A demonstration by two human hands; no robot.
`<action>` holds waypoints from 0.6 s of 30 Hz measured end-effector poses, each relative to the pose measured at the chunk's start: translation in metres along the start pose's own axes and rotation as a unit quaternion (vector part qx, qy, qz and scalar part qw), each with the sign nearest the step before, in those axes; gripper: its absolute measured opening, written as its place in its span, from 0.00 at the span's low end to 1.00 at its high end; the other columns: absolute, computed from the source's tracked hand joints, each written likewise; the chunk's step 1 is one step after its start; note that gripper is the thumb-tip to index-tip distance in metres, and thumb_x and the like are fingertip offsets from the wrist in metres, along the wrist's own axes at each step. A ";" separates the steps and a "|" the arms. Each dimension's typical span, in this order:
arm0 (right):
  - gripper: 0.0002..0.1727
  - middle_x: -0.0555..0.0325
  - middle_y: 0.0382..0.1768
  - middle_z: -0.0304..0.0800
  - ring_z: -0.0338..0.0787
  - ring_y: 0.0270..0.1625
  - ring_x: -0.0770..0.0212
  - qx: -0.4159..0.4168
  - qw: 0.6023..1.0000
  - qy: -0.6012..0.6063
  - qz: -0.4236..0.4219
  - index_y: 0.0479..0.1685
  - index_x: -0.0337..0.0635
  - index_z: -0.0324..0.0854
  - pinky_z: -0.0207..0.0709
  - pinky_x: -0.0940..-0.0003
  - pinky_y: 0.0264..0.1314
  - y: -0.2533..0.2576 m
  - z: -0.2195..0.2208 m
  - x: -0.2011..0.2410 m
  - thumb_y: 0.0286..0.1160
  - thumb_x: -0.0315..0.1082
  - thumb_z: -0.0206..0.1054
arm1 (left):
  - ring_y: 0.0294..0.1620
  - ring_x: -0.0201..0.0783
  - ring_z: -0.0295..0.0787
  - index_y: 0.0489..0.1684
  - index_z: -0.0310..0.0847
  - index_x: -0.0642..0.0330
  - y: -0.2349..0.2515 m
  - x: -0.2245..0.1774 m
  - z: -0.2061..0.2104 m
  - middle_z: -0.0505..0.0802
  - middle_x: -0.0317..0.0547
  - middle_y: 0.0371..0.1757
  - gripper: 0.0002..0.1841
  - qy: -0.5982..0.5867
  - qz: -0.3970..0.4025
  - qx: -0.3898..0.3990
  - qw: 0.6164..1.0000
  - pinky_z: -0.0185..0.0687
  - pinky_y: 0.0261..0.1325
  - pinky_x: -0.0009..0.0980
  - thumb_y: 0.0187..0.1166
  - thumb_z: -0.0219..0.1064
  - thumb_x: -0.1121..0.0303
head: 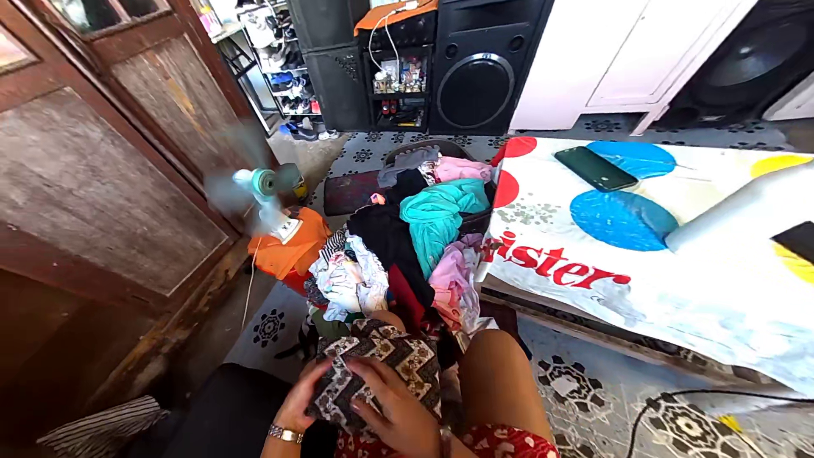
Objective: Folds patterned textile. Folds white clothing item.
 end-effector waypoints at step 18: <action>0.45 0.29 0.89 0.57 0.57 0.91 0.28 -0.206 0.950 -0.216 0.095 0.87 0.30 0.62 0.51 0.20 0.82 -0.047 0.005 -0.113 0.85 0.60 0.35 | 0.90 0.61 0.59 0.82 0.76 0.52 -0.009 0.008 0.087 0.73 0.54 0.87 0.27 0.613 0.285 -0.061 0.734 0.51 0.83 0.74 0.83 0.61 0.57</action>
Point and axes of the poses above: each hand's wrist, its own y-axis towards the middle knuckle, its own z-axis out of the palm, x = y × z, the point moved 8 cm from there along y, towards the middle knuckle
